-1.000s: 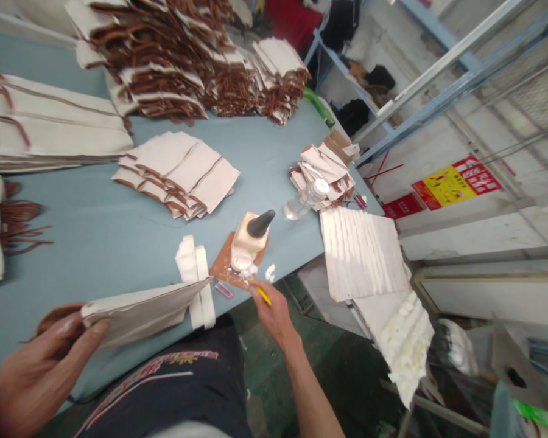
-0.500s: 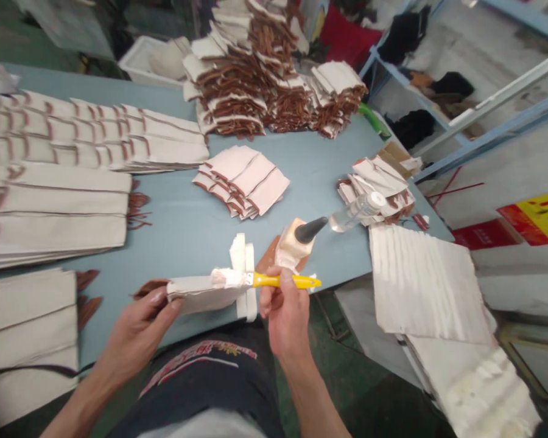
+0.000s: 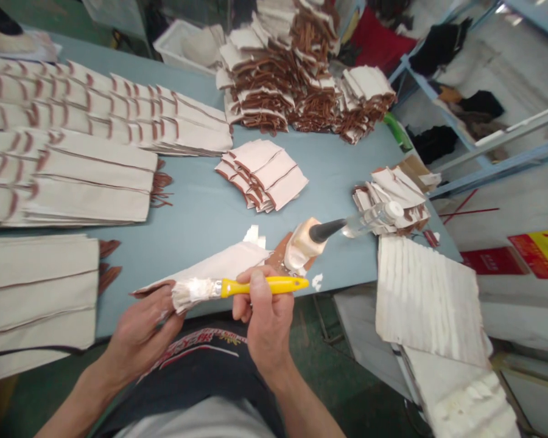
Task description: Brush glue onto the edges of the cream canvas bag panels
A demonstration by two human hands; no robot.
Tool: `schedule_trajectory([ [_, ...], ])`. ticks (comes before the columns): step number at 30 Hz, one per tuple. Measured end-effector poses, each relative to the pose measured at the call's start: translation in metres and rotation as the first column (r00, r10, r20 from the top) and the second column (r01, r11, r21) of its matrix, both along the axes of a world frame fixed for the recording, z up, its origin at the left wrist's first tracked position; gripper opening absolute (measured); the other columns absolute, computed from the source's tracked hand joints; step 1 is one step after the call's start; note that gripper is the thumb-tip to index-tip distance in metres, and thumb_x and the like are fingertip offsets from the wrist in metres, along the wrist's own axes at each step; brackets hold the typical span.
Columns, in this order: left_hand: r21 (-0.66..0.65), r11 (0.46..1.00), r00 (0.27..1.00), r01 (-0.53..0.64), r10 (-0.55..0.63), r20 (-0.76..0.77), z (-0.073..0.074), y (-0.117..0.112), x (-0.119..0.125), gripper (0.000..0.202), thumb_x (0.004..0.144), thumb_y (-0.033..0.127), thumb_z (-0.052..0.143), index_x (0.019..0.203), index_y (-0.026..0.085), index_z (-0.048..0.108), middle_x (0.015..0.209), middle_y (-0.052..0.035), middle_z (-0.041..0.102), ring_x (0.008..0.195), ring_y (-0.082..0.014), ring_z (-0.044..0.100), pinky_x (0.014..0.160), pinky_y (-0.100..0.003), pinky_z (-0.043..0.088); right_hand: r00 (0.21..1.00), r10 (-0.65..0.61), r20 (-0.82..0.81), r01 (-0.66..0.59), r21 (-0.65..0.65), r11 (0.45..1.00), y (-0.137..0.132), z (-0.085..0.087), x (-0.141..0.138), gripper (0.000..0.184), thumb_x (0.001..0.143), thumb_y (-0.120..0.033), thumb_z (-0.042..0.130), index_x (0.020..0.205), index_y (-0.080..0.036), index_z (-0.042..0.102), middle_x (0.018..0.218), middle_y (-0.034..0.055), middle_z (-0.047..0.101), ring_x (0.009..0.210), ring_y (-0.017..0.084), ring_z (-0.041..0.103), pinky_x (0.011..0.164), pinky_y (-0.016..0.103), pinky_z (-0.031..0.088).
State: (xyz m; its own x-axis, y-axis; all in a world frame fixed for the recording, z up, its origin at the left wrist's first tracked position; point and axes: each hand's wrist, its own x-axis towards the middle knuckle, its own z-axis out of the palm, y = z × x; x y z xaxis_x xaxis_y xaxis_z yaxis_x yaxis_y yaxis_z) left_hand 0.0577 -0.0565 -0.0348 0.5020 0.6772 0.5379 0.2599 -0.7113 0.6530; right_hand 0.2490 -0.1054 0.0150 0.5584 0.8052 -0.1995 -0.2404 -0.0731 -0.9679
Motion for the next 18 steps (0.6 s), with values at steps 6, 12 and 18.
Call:
schedule_trajectory([
  [6, 0.027, 0.999, 0.999, -0.022, 0.023, -0.034, 0.001, -0.003, -0.006, 0.026, 0.101, -0.001, 0.054, 0.093, 0.022, 0.061, 0.081, -0.0018, 0.067, 0.076, -0.0181, 0.070, 0.073, -0.026, 0.057, 0.998, 0.046, -0.035, -0.048, -0.054, 0.997, -0.009, -0.006, -0.005, 0.044, 0.095, -0.061, 0.073, 0.078, -0.020, 0.071, 0.042, -0.0073, 0.053, 0.037, 0.008, 0.043, 0.040, 0.018, 0.035],
  [12, 0.057, 0.998, 0.999, 0.013, -0.011, -0.031, 0.000, -0.005, -0.006, 0.025, 0.101, -0.002, 0.054, 0.098, 0.021, 0.064, 0.087, -0.0043, 0.071, 0.083, -0.0190, 0.072, 0.077, -0.026, 0.058, 0.999, 0.013, -0.031, -0.014, -0.044, 0.999, -0.012, -0.010, -0.005, 0.046, 0.095, -0.064, 0.073, 0.079, -0.020, 0.070, 0.043, -0.0073, 0.054, 0.038, 0.008, 0.044, 0.041, 0.018, 0.036],
  [18, 0.023, 0.999, 0.999, 0.025, -0.024, -0.035, -0.001, -0.005, -0.008, 0.026, 0.102, -0.003, 0.053, 0.099, 0.022, 0.059, 0.086, -0.0013, 0.065, 0.081, -0.0169, 0.068, 0.077, -0.025, 0.057, 0.999, -0.004, -0.035, 0.003, -0.028, 1.000, -0.015, -0.008, -0.002, 0.045, 0.095, -0.063, 0.073, 0.078, -0.021, 0.069, 0.042, -0.0084, 0.050, 0.038, 0.008, 0.041, 0.040, 0.019, 0.033],
])
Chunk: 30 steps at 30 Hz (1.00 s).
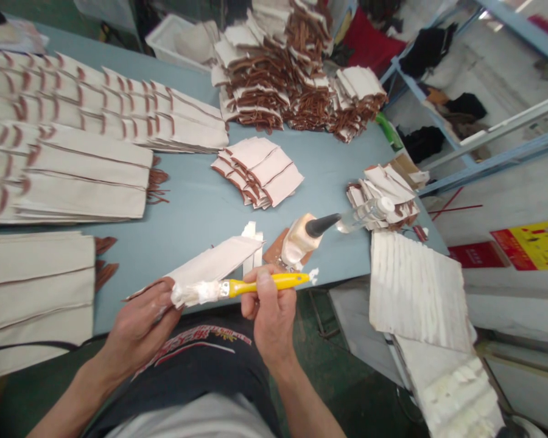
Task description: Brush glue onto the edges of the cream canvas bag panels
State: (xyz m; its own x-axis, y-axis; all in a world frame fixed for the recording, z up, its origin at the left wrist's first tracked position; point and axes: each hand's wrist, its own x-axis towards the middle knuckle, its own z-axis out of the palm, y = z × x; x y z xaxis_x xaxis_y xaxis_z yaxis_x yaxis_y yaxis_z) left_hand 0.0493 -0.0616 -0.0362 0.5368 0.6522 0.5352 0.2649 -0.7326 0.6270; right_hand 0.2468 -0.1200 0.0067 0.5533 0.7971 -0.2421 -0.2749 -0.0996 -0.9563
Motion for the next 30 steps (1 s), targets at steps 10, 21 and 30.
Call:
schedule_trajectory([
  [10, 0.109, 0.994, 0.999, -0.009, 0.015, -0.050, -0.003, 0.009, 0.001, 0.024, 0.107, 0.001, 0.052, 0.102, 0.024, 0.055, 0.090, -0.0033, 0.065, 0.089, -0.0203, 0.068, 0.079, -0.028, 0.059, 0.999, -0.006, 0.038, 0.007, -0.025, 1.000, -0.005, 0.003, -0.002, 0.042, 0.094, -0.059, 0.073, 0.077, -0.021, 0.068, 0.042, -0.0090, 0.048, 0.037, 0.008, 0.040, 0.041, 0.019, 0.032],
  [21, 0.176, 0.984, 0.998, -0.007, 0.017, -0.058, -0.009, 0.024, 0.008, 0.022, 0.104, 0.000, 0.056, 0.102, 0.021, 0.063, 0.093, -0.0073, 0.075, 0.091, -0.0243, 0.072, 0.081, -0.035, 0.059, 0.995, -0.065, 0.072, 0.069, -0.055, 0.996, 0.016, 0.007, 0.005, 0.044, 0.092, -0.063, 0.072, 0.076, -0.022, 0.064, 0.039, -0.0104, 0.045, 0.034, 0.008, 0.035, 0.037, 0.019, 0.030],
  [30, 0.184, 0.980, 0.989, -0.068, 0.090, -0.114, -0.009, 0.028, 0.013, 0.024, 0.103, 0.000, 0.055, 0.100, 0.019, 0.069, 0.092, -0.0092, 0.080, 0.090, -0.0271, 0.074, 0.081, -0.038, 0.059, 0.985, -0.077, 0.157, 0.088, -0.062, 0.994, 0.027, 0.010, 0.008, 0.047, 0.094, -0.066, 0.071, 0.077, -0.023, 0.063, 0.039, -0.0098, 0.046, 0.032, 0.008, 0.037, 0.035, 0.019, 0.029],
])
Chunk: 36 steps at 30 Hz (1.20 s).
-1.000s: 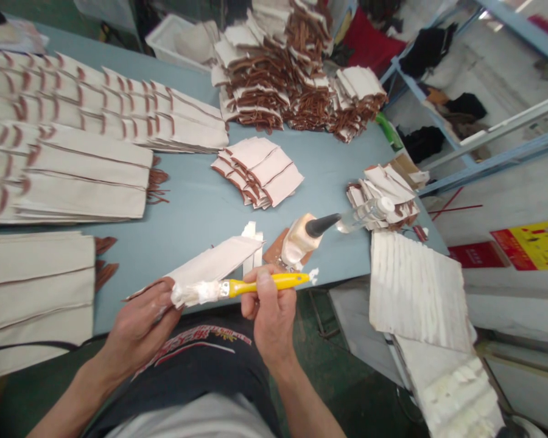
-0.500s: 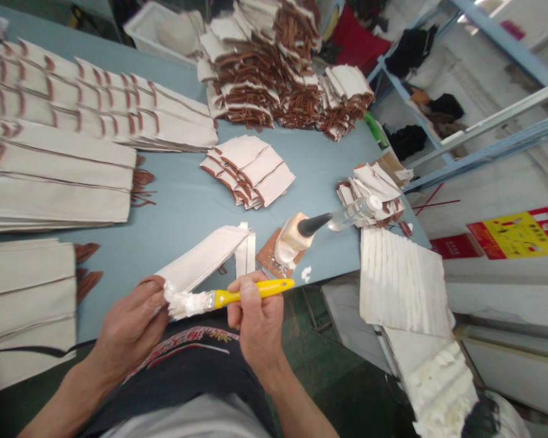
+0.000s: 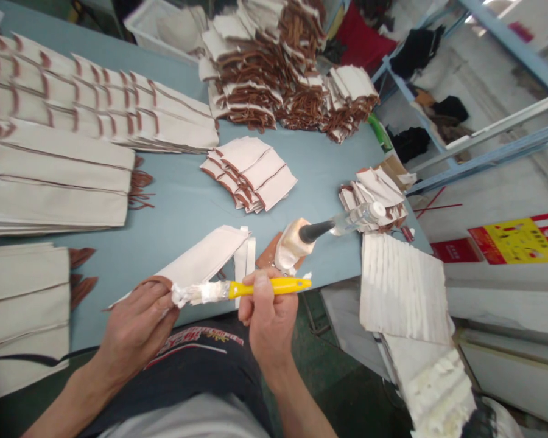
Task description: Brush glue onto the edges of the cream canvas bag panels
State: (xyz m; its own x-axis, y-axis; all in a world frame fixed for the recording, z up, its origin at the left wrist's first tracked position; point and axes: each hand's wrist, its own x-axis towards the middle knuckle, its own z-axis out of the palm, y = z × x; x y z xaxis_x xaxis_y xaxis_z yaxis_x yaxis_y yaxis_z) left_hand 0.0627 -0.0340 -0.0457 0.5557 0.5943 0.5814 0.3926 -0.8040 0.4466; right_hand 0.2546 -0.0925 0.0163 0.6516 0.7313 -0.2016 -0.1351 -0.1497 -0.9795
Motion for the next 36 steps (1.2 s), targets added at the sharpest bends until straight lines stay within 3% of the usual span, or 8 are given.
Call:
schedule_trajectory([
  [5, 0.010, 1.000, 1.000, 0.014, -0.014, -0.008, -0.002, 0.004, 0.003, 0.023, 0.104, -0.001, 0.055, 0.103, 0.018, 0.068, 0.093, -0.0105, 0.080, 0.091, -0.0275, 0.074, 0.082, -0.039, 0.060, 0.999, 0.052, 0.015, -0.052, -0.022, 0.998, 0.005, -0.003, 0.005, 0.047, 0.093, -0.065, 0.072, 0.076, -0.022, 0.065, 0.039, -0.0090, 0.048, 0.033, 0.008, 0.039, 0.036, 0.020, 0.033],
  [12, 0.004, 1.000, 1.000, 0.027, -0.027, -0.010, 0.000, 0.008, 0.008, 0.022, 0.106, -0.001, 0.053, 0.103, 0.019, 0.063, 0.092, -0.0093, 0.076, 0.091, -0.0261, 0.071, 0.081, -0.037, 0.059, 0.998, -0.045, 0.049, 0.044, 0.010, 0.999, 0.010, -0.007, 0.028, 0.045, 0.094, -0.063, 0.072, 0.078, -0.021, 0.066, 0.040, -0.0092, 0.048, 0.035, 0.009, 0.039, 0.037, 0.019, 0.034],
  [18, -0.020, 0.999, 0.999, 0.033, -0.033, 0.012, 0.000, 0.011, 0.009, 0.026, 0.102, -0.004, 0.050, 0.103, 0.020, 0.062, 0.093, -0.0091, 0.074, 0.092, -0.0254, 0.070, 0.083, -0.036, 0.061, 0.992, 0.122, -0.028, -0.123, -0.029, 0.992, 0.004, 0.002, 0.006, 0.048, 0.098, -0.066, 0.069, 0.079, -0.022, 0.065, 0.041, -0.0095, 0.047, 0.034, 0.009, 0.039, 0.036, 0.019, 0.031],
  [25, -0.252, 0.968, 0.988, 0.012, 0.027, 0.153, 0.002, 0.012, 0.010, 0.022, 0.102, 0.005, 0.057, 0.095, 0.021, 0.071, 0.087, -0.0054, 0.078, 0.087, -0.0228, 0.077, 0.083, -0.031, 0.061, 0.996, 0.037, -0.087, -0.035, 0.016, 0.999, 0.005, 0.001, 0.021, 0.043, 0.095, -0.063, 0.073, 0.081, -0.022, 0.065, 0.041, -0.0101, 0.049, 0.034, 0.009, 0.040, 0.038, 0.020, 0.035],
  [27, -0.437, 0.899, 0.984, -0.002, 0.080, 0.161, 0.008, 0.017, 0.010, 0.022, 0.104, 0.015, 0.058, 0.093, 0.022, 0.076, 0.085, -0.0030, 0.080, 0.080, -0.0218, 0.077, 0.077, -0.029, 0.060, 0.998, -0.005, -0.066, 0.007, 0.028, 1.000, 0.011, -0.002, 0.029, 0.040, 0.094, -0.061, 0.072, 0.083, -0.022, 0.066, 0.041, -0.0106, 0.049, 0.034, 0.010, 0.041, 0.038, 0.020, 0.035],
  [30, -0.717, 0.697, 0.975, -0.026, 0.175, 0.134, 0.023, 0.031, 0.009, 0.027, 0.103, 0.033, 0.061, 0.091, 0.021, 0.081, 0.088, -0.0034, 0.082, 0.078, -0.0231, 0.075, 0.072, -0.028, 0.058, 0.997, -0.050, -0.054, 0.054, 0.073, 0.996, 0.021, -0.002, 0.032, 0.038, 0.095, -0.058, 0.071, 0.082, -0.023, 0.064, 0.041, -0.0111, 0.048, 0.034, 0.010, 0.043, 0.039, 0.021, 0.036],
  [33, -0.857, 0.516, 0.955, -0.008, 0.259, 0.148, 0.038, 0.047, 0.004, 0.029, 0.096, 0.046, 0.072, 0.091, 0.020, 0.084, 0.086, -0.0042, 0.080, 0.080, -0.0241, 0.072, 0.069, -0.027, 0.056, 0.998, -0.026, -0.052, 0.034, 0.172, 0.985, 0.029, 0.004, 0.025, 0.035, 0.097, -0.055, 0.069, 0.081, -0.024, 0.063, 0.042, -0.0113, 0.048, 0.035, 0.010, 0.044, 0.041, 0.021, 0.036],
  [36, -0.921, 0.384, 0.933, 0.064, 0.303, 0.192, 0.046, 0.054, 0.000, 0.031, 0.088, 0.050, 0.082, 0.090, 0.019, 0.083, 0.078, -0.0025, 0.075, 0.073, -0.0210, 0.067, 0.062, -0.024, 0.050, 0.998, 0.039, -0.049, -0.024, 0.273, 0.962, 0.037, 0.012, 0.015, 0.034, 0.099, -0.054, 0.067, 0.082, -0.024, 0.064, 0.042, -0.0114, 0.048, 0.034, 0.010, 0.043, 0.041, 0.021, 0.034],
])
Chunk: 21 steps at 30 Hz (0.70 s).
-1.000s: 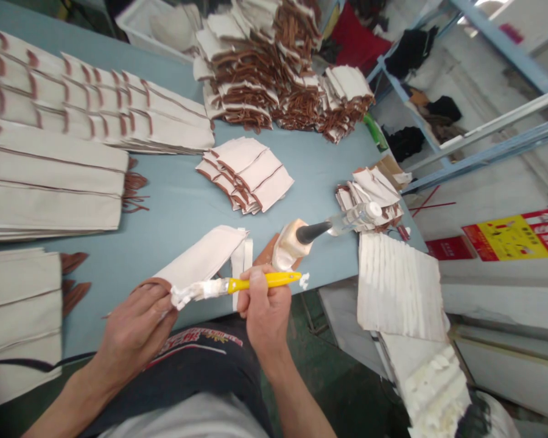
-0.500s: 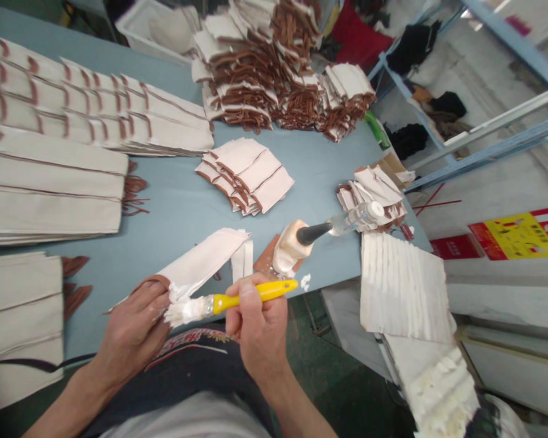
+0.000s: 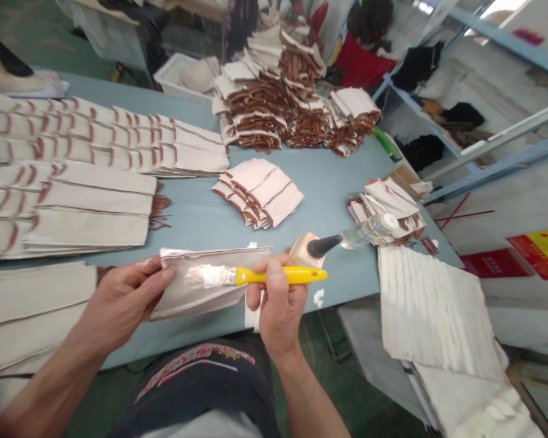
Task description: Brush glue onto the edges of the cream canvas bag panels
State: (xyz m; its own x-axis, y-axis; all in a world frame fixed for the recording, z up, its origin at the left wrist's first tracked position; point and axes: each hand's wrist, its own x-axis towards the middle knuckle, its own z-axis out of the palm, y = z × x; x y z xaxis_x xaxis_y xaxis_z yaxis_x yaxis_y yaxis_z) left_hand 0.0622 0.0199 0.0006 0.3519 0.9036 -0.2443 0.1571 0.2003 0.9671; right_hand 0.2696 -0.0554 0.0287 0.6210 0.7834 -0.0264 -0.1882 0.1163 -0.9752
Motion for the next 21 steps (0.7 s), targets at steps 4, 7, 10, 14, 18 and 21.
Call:
schedule_trajectory([
  [4, -0.070, 0.998, 0.997, 0.005, 0.000, 0.074, 0.009, -0.005, 0.001, 0.034, 0.089, 0.053, 0.083, 0.091, 0.019, 0.082, 0.063, 0.0024, 0.058, 0.061, -0.0164, 0.054, 0.050, -0.021, 0.039, 0.999, 0.049, 0.010, -0.049, 0.015, 0.999, 0.017, 0.002, -0.012, 0.038, 0.098, -0.059, 0.068, 0.083, -0.024, 0.063, 0.043, -0.0104, 0.051, 0.034, 0.010, 0.044, 0.040, 0.022, 0.035],
  [7, -0.108, 0.993, 0.992, 0.039, -0.025, 0.123, 0.017, -0.010, 0.008, 0.034, 0.085, 0.049, 0.087, 0.099, 0.018, 0.081, 0.058, 0.0060, 0.050, 0.054, -0.0133, 0.045, 0.046, -0.021, 0.035, 1.000, 0.007, 0.017, -0.007, 0.013, 1.000, 0.027, -0.002, -0.018, 0.040, 0.097, -0.062, 0.066, 0.083, -0.024, 0.062, 0.043, -0.0105, 0.051, 0.036, 0.010, 0.046, 0.041, 0.022, 0.037],
  [10, -0.164, 0.984, 0.980, 0.071, -0.038, 0.194, 0.021, -0.013, 0.012, 0.038, 0.079, 0.047, 0.090, 0.103, 0.018, 0.079, 0.060, 0.0058, 0.053, 0.052, -0.0123, 0.045, 0.047, -0.021, 0.038, 0.999, -0.017, 0.028, 0.017, 0.025, 1.000, 0.027, -0.006, -0.021, 0.039, 0.097, -0.062, 0.066, 0.085, -0.024, 0.061, 0.045, -0.0103, 0.052, 0.038, 0.011, 0.049, 0.043, 0.022, 0.039],
  [14, -0.171, 0.982, 0.975, 0.075, -0.036, 0.220, 0.017, -0.015, 0.009, 0.035, 0.082, 0.046, 0.089, 0.099, 0.017, 0.078, 0.067, 0.0038, 0.057, 0.057, -0.0121, 0.048, 0.050, -0.021, 0.042, 0.999, -0.013, 0.046, 0.011, 0.035, 0.999, 0.013, -0.007, -0.023, 0.039, 0.101, -0.060, 0.064, 0.086, -0.024, 0.063, 0.045, -0.0101, 0.054, 0.038, 0.011, 0.049, 0.044, 0.023, 0.040],
  [18, -0.200, 0.971, 0.954, 0.129, -0.067, 0.294, 0.012, -0.017, 0.002, 0.038, 0.080, 0.044, 0.094, 0.104, 0.017, 0.080, 0.073, 0.0017, 0.064, 0.060, -0.0115, 0.050, 0.052, -0.020, 0.045, 0.989, 0.033, 0.146, -0.050, 0.113, 0.992, 0.010, -0.008, -0.027, 0.041, 0.103, -0.061, 0.064, 0.086, -0.024, 0.067, 0.048, -0.0086, 0.057, 0.040, 0.012, 0.053, 0.047, 0.025, 0.045],
  [21, -0.283, 0.947, 0.937, 0.150, -0.045, 0.346, 0.013, -0.017, 0.000, 0.041, 0.072, 0.040, 0.101, 0.101, 0.018, 0.083, 0.069, 0.0020, 0.064, 0.060, -0.0128, 0.055, 0.052, -0.019, 0.048, 0.977, 0.059, 0.205, -0.093, 0.161, 0.982, 0.014, -0.007, -0.028, 0.043, 0.105, -0.063, 0.061, 0.087, -0.025, 0.068, 0.052, -0.0075, 0.058, 0.043, 0.013, 0.056, 0.050, 0.027, 0.048],
])
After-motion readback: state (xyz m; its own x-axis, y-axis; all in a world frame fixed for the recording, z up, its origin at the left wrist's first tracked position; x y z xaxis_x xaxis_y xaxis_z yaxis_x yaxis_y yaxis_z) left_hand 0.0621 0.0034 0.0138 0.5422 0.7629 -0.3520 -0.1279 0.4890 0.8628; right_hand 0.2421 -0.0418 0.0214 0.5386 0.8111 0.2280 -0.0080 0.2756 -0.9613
